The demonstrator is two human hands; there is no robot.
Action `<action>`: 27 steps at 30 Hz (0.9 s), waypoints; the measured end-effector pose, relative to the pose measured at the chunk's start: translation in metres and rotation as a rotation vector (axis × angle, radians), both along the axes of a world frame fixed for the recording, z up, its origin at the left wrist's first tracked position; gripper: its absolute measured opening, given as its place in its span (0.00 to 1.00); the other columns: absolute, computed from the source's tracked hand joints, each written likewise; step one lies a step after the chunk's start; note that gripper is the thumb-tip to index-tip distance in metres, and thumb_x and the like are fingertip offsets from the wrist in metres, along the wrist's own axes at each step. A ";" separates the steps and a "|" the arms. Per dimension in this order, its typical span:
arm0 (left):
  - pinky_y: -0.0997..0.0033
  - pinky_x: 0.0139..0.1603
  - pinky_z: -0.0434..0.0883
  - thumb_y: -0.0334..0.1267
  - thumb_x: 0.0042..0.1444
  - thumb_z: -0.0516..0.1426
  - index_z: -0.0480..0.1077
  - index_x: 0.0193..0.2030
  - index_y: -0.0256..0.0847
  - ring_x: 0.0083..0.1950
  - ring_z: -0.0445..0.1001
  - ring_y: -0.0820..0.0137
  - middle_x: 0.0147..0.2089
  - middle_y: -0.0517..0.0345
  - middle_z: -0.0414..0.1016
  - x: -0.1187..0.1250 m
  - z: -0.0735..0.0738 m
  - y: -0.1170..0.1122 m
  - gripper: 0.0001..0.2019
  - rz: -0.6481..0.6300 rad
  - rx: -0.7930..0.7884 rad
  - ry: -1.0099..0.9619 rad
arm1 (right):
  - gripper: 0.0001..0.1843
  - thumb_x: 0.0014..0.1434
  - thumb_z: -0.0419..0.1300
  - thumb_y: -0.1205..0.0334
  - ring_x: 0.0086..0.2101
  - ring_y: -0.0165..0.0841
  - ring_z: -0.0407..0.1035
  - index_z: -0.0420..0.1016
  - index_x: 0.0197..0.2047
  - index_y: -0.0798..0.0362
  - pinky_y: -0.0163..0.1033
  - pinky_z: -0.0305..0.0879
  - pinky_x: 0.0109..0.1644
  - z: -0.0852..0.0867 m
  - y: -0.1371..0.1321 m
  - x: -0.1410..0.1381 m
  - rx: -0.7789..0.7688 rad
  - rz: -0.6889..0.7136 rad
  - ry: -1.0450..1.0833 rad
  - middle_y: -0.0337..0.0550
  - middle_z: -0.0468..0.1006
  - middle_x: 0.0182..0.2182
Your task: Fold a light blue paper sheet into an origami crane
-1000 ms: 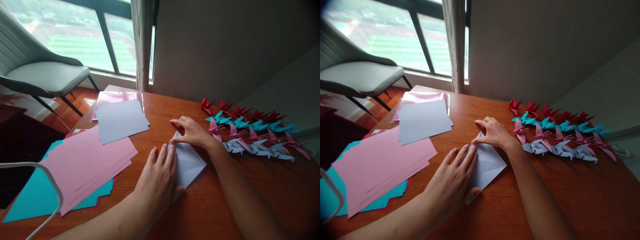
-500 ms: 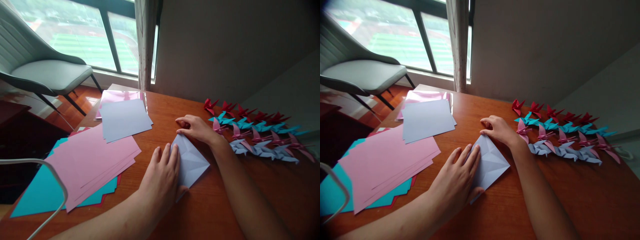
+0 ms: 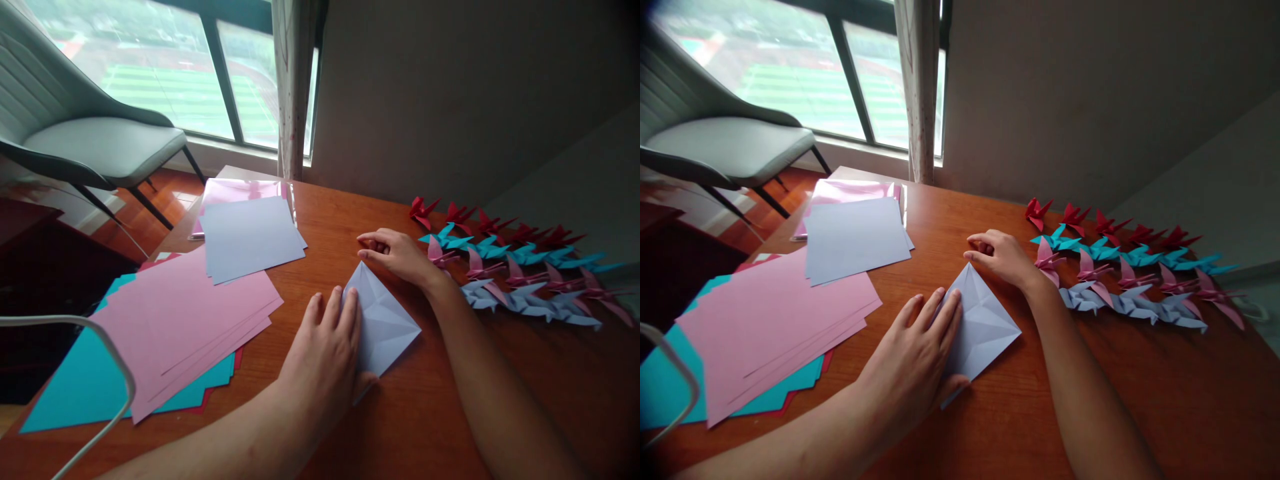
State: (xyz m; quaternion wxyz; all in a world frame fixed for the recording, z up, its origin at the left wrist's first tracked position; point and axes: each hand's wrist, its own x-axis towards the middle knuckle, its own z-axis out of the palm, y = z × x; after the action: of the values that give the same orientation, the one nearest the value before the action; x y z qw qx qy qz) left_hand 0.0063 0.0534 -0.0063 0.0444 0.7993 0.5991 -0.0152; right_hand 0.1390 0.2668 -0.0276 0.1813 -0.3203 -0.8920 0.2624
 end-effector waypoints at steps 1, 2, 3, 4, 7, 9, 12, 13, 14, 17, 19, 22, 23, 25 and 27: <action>0.41 0.68 0.59 0.63 0.63 0.44 0.56 0.71 0.28 0.73 0.51 0.45 0.74 0.36 0.50 0.000 0.000 0.000 0.42 -0.001 0.000 -0.001 | 0.19 0.56 0.67 0.53 0.35 0.34 0.70 0.79 0.49 0.53 0.39 0.65 0.40 0.001 -0.002 0.000 -0.008 0.020 -0.008 0.42 0.75 0.35; 0.41 0.68 0.59 0.63 0.63 0.44 0.55 0.71 0.27 0.73 0.51 0.44 0.74 0.36 0.49 0.000 0.000 0.000 0.42 -0.002 0.000 -0.002 | 0.22 0.54 0.68 0.52 0.36 0.35 0.70 0.78 0.50 0.53 0.39 0.66 0.41 0.003 -0.003 -0.001 -0.007 0.040 -0.022 0.42 0.75 0.36; 0.40 0.68 0.59 0.63 0.63 0.44 0.55 0.71 0.27 0.73 0.51 0.44 0.74 0.35 0.49 0.000 0.000 0.000 0.43 -0.003 0.001 -0.003 | 0.25 0.52 0.70 0.52 0.37 0.35 0.69 0.77 0.52 0.52 0.40 0.66 0.42 0.004 -0.004 -0.002 0.002 0.055 -0.041 0.42 0.74 0.36; 0.40 0.68 0.59 0.63 0.63 0.45 0.54 0.71 0.26 0.73 0.51 0.44 0.74 0.35 0.49 0.000 0.000 -0.001 0.43 -0.004 0.002 -0.004 | 0.27 0.50 0.71 0.53 0.38 0.36 0.69 0.77 0.53 0.52 0.40 0.66 0.44 0.005 -0.005 -0.003 0.013 0.069 -0.064 0.42 0.73 0.37; 0.41 0.68 0.59 0.63 0.62 0.45 0.54 0.71 0.25 0.74 0.51 0.44 0.74 0.35 0.49 0.000 0.000 -0.001 0.43 -0.002 0.000 -0.005 | 0.30 0.49 0.73 0.53 0.40 0.38 0.69 0.75 0.55 0.51 0.42 0.66 0.46 0.007 -0.008 -0.008 0.042 0.107 -0.122 0.43 0.72 0.38; 0.41 0.68 0.58 0.64 0.62 0.45 0.54 0.71 0.26 0.74 0.50 0.45 0.74 0.35 0.50 0.000 0.000 -0.001 0.43 0.003 -0.002 -0.002 | 0.31 0.49 0.73 0.52 0.41 0.38 0.68 0.74 0.55 0.50 0.43 0.65 0.48 0.008 -0.011 -0.011 0.059 0.140 -0.148 0.44 0.72 0.39; 0.42 0.69 0.58 0.64 0.62 0.44 0.55 0.71 0.27 0.74 0.51 0.46 0.74 0.35 0.52 0.000 0.000 0.000 0.43 0.007 0.008 0.003 | 0.34 0.48 0.73 0.48 0.43 0.39 0.67 0.73 0.57 0.50 0.43 0.65 0.48 0.011 -0.017 -0.016 0.079 0.177 -0.182 0.44 0.72 0.40; 0.43 0.69 0.58 0.64 0.62 0.44 0.55 0.71 0.27 0.73 0.52 0.46 0.73 0.35 0.53 0.001 0.000 0.000 0.43 0.007 0.011 0.002 | 0.34 0.48 0.73 0.48 0.43 0.39 0.67 0.73 0.56 0.50 0.42 0.65 0.47 0.012 -0.019 -0.018 0.085 0.188 -0.195 0.44 0.72 0.40; 0.43 0.69 0.59 0.64 0.62 0.44 0.55 0.71 0.27 0.73 0.53 0.46 0.73 0.35 0.53 0.001 0.001 0.000 0.43 0.009 0.013 0.000 | 0.34 0.48 0.73 0.47 0.43 0.39 0.67 0.73 0.56 0.49 0.42 0.65 0.47 0.014 -0.021 -0.019 0.090 0.201 -0.209 0.44 0.72 0.40; 0.43 0.68 0.59 0.64 0.62 0.45 0.56 0.70 0.27 0.72 0.54 0.45 0.73 0.35 0.55 0.000 0.001 0.001 0.43 0.015 0.011 -0.009 | 0.29 0.51 0.71 0.46 0.43 0.39 0.66 0.74 0.53 0.49 0.41 0.64 0.45 0.018 -0.024 -0.022 0.100 0.243 -0.239 0.43 0.72 0.39; 0.44 0.69 0.59 0.64 0.61 0.46 0.56 0.70 0.27 0.72 0.54 0.45 0.72 0.35 0.55 0.000 0.002 0.001 0.43 0.021 0.011 -0.018 | 0.28 0.51 0.70 0.45 0.43 0.39 0.66 0.74 0.52 0.49 0.40 0.64 0.45 0.020 -0.024 -0.024 0.101 0.255 -0.240 0.43 0.72 0.39; 0.45 0.69 0.59 0.64 0.60 0.48 0.56 0.70 0.26 0.72 0.53 0.42 0.72 0.36 0.56 0.000 0.002 0.000 0.44 0.029 0.000 -0.032 | 0.28 0.50 0.71 0.45 0.42 0.38 0.66 0.75 0.51 0.48 0.40 0.63 0.44 0.020 -0.025 -0.025 0.104 0.256 -0.233 0.43 0.72 0.39; 0.45 0.69 0.59 0.64 0.60 0.48 0.56 0.70 0.26 0.72 0.52 0.41 0.72 0.36 0.56 0.000 0.002 0.000 0.45 0.031 -0.008 -0.036 | 0.28 0.50 0.71 0.45 0.42 0.38 0.66 0.75 0.51 0.48 0.40 0.63 0.44 0.020 -0.025 -0.025 0.108 0.256 -0.232 0.43 0.72 0.39; 0.45 0.69 0.59 0.65 0.59 0.49 0.56 0.70 0.27 0.72 0.52 0.40 0.72 0.37 0.57 -0.001 0.002 0.000 0.45 0.035 -0.015 -0.041 | 0.27 0.49 0.72 0.46 0.42 0.38 0.66 0.75 0.50 0.47 0.39 0.63 0.43 0.020 -0.027 -0.027 0.118 0.255 -0.231 0.42 0.72 0.39; 0.45 0.69 0.59 0.65 0.59 0.49 0.56 0.71 0.27 0.72 0.51 0.40 0.71 0.37 0.58 0.000 0.001 0.000 0.45 0.034 -0.006 -0.043 | 0.27 0.49 0.72 0.47 0.42 0.38 0.66 0.76 0.50 0.47 0.39 0.63 0.43 0.020 -0.028 -0.028 0.125 0.255 -0.230 0.42 0.72 0.39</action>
State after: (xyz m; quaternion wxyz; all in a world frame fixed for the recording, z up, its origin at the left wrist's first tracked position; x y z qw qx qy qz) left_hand 0.0059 0.0531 -0.0053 0.0600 0.7890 0.6115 0.0010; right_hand 0.1109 0.2390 -0.0079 0.0627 -0.2206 -0.9548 0.1889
